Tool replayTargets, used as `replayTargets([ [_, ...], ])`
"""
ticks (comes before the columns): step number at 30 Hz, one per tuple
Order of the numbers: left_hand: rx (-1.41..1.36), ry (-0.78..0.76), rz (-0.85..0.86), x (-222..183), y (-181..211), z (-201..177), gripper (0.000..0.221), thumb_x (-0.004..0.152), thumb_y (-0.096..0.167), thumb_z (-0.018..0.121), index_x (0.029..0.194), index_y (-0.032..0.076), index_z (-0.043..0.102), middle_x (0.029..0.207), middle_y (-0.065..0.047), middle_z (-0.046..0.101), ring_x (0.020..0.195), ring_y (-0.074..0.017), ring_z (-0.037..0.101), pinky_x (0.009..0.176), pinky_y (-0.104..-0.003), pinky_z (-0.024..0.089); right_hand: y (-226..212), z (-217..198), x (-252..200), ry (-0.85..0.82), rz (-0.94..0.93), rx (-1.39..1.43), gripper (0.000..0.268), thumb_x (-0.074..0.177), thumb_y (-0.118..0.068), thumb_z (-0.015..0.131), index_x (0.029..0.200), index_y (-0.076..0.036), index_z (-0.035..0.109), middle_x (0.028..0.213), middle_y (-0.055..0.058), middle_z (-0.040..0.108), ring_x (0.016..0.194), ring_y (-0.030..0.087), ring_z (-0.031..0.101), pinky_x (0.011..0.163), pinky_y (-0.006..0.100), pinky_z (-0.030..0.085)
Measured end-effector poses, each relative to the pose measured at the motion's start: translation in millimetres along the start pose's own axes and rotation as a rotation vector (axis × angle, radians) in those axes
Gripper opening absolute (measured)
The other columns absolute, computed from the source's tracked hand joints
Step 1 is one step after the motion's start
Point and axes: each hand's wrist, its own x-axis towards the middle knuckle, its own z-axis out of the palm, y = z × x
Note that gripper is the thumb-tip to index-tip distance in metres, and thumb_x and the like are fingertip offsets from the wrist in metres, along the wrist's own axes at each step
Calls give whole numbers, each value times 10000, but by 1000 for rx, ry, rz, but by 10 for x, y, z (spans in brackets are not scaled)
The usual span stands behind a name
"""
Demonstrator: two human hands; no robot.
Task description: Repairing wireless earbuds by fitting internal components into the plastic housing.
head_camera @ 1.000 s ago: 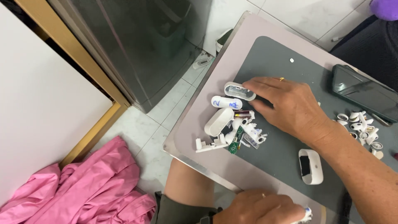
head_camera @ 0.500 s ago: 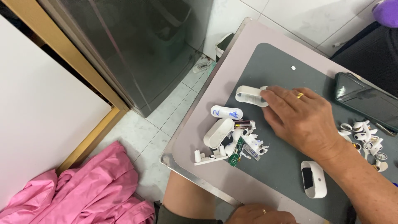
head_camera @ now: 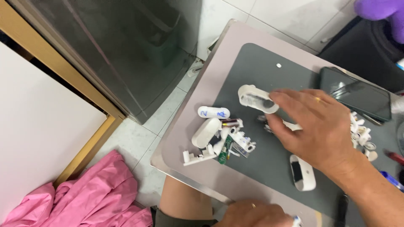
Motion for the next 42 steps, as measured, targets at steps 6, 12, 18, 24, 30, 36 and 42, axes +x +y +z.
replayTargets([
  [6, 43, 252, -42, 77, 163, 15, 446, 720, -31, 795, 1120, 98, 647, 976, -54, 769, 847, -215, 776, 861, -371, 585, -290, -433, -14, -183, 812, 582, 281, 759, -23, 801, 1038, -50, 816, 805, 11, 805, 601, 80, 619, 530, 224, 495],
  [12, 40, 367, 57, 202, 219, 40, 301, 775, -24, 721, 1065, -38, 639, 956, -161, 758, 726, -282, 741, 691, -359, 619, -284, -568, -461, -42, 821, 760, 304, 752, 37, 788, 1053, -5, 803, 851, 37, 800, 688, 95, 639, 610, 218, 510],
  [18, 156, 369, -77, 96, 181, 136, 318, 795, 55, 717, 1099, -19, 660, 922, -136, 786, 690, -256, 758, 659, -334, 609, -270, -679, -971, 122, 766, 803, 374, 729, 66, 802, 1099, 35, 758, 953, 73, 789, 753, 109, 662, 669, 213, 545],
  [24, -382, 352, -417, -141, -30, 227, 512, 878, -37, 689, 1360, -8, 516, 1152, -157, 750, 959, -194, 741, 809, -281, 612, -398, -1014, -1195, 187, 381, 299, 345, 699, -22, 807, 1033, 12, 727, 1029, 111, 775, 816, 222, 733, 705, 303, 568],
  [30, -639, 428, -323, 102, 14, 43, 432, 915, -71, 612, 1332, -25, 509, 1063, -161, 732, 861, -180, 707, 753, -277, 594, -497, -1171, -1496, 252, 381, 331, 339, 695, 0, 812, 1021, 31, 723, 1004, 125, 773, 722, 195, 676, 619, 278, 528],
  [36, -946, 374, -309, 353, 243, 98, 376, 999, -55, 570, 1368, 3, 527, 1110, -136, 684, 889, -173, 643, 811, -329, 564, -632, -1169, -1729, 250, 553, 372, 333, 687, 2, 805, 1014, 11, 744, 985, 87, 787, 763, 169, 714, 683, 259, 548],
  [42, -860, 377, -337, 414, 183, 323, 404, 1013, 72, 589, 1413, 19, 557, 1085, -212, 691, 895, -206, 674, 742, -377, 648, -763, -867, -1937, 429, 715, 722, 260, 720, -39, 843, 973, -21, 787, 859, 133, 805, 723, 197, 764, 748, 365, 619],
])
